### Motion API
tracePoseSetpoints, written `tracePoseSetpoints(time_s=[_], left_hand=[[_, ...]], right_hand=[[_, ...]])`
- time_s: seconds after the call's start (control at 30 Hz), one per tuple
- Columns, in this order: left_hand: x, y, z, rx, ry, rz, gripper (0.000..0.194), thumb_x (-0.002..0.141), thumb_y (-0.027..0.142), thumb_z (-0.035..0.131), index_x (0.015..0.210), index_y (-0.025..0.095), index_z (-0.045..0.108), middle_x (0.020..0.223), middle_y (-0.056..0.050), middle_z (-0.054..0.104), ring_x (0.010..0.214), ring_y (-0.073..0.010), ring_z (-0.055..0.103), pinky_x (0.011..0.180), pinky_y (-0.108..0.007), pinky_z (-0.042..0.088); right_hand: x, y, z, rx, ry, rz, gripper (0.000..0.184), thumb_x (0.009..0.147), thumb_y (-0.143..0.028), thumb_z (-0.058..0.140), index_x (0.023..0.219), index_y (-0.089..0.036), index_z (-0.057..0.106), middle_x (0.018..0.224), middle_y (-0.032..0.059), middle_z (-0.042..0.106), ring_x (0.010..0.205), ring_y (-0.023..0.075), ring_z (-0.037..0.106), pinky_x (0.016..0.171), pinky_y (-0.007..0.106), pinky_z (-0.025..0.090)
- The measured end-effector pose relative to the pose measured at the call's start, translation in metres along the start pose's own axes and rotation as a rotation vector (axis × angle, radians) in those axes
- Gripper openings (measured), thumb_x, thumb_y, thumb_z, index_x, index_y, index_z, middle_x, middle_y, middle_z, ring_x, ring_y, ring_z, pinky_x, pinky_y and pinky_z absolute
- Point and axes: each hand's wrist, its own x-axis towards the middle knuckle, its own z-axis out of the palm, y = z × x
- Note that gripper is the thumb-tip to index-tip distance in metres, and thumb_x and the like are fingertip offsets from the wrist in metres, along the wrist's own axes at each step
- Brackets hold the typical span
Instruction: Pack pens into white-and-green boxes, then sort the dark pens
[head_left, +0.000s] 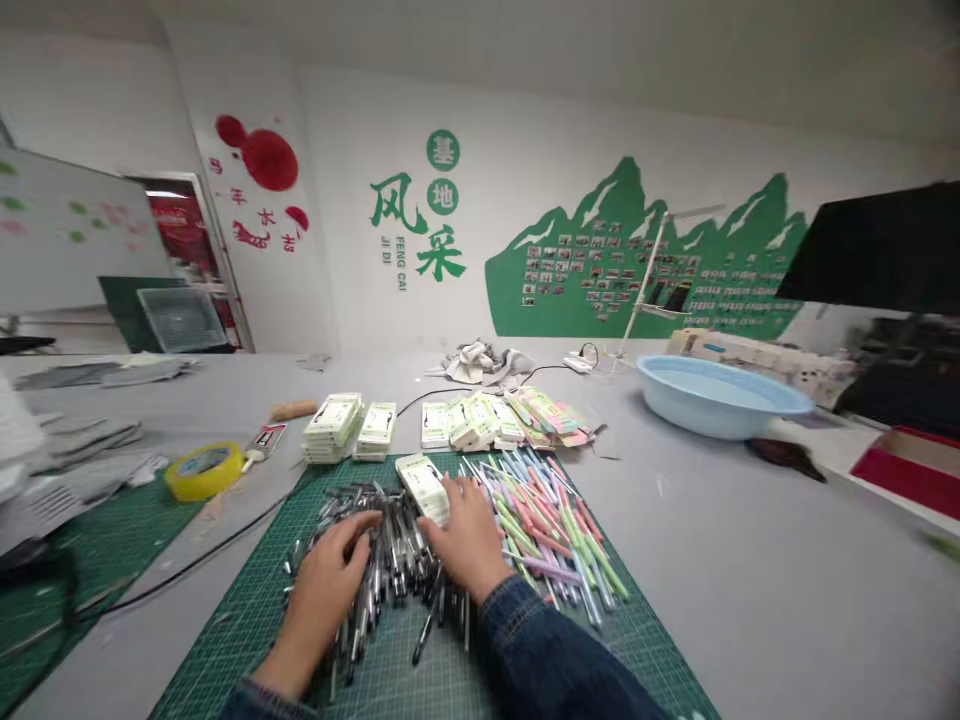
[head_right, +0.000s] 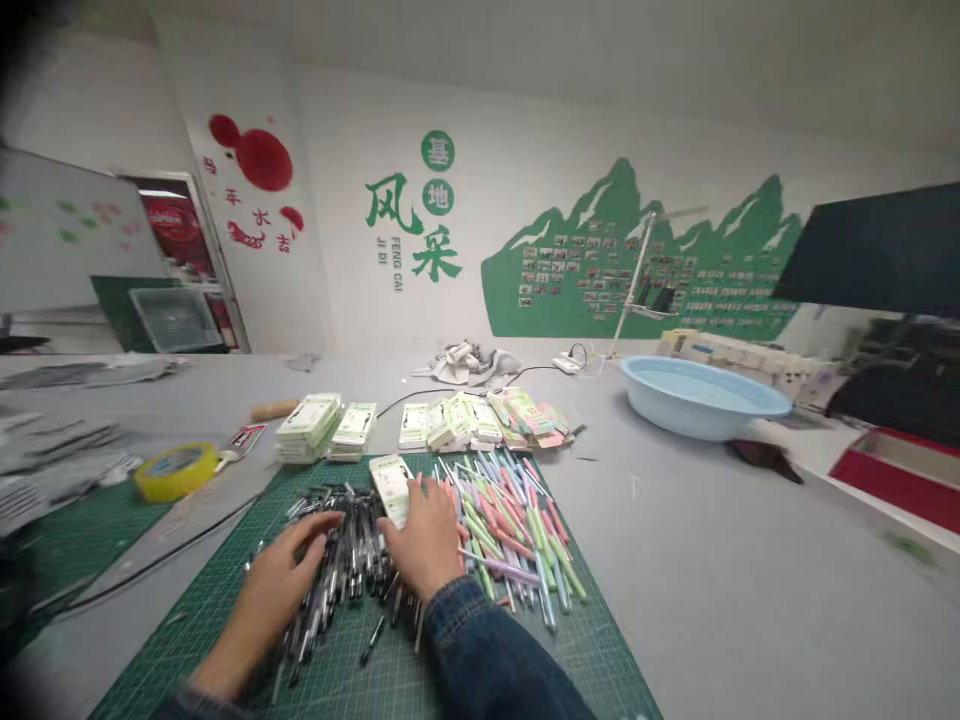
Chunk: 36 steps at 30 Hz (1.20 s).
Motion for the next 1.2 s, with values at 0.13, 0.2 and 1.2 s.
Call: tracePoseSetpoints(time_s=[0.13,0.2,1.2], left_hand=[[0.0,0.003,0.002,0.002,0.019,0.04,0.033,0.085,0.03,0.043,0.11,0.024,0.064,0.114,-0.004,0.068,0.11,-0.0235,0.06,0.099,-0.042,0.043],[0.001,0.005,0.002,-0.005,0.023,0.051,0.033,0.085,0.03,0.043,0.109,0.024,0.065,0.114,-0.004,0.068,0.11,-0.0236,0.059,0.099,-0.042,0.043],[0.031,0.073,0.004,-0.877,-0.259,-0.077,0.043,0.075,0.033,0.07,0.112,0.015,0.06,0.116,-0.012,0.068,0.108,-0.0288,0.063,0.095,-0.04,0.048]], right_hand=[[0.003,-0.011,0.008,-0.051,-0.017,0.035,0.064,0.076,-0.043,0.065,0.13,-0.013,0.05,0.122,0.0191,0.057,0.113,0.0332,0.052,0.096,0.044,0.037],[0.004,-0.015,0.012,-0.083,-0.023,0.055,0.063,0.075,-0.04,0.066,0.129,-0.012,0.05,0.114,0.0195,0.06,0.107,0.0346,0.054,0.093,0.046,0.038],[-0.021,-0.027,-0.025,0.601,0.182,-0.156,0.091,0.073,-0.009,0.059,0.149,-0.025,0.011,0.144,0.0089,0.038,0.131,0.0241,0.04,0.107,0.04,0.038]])
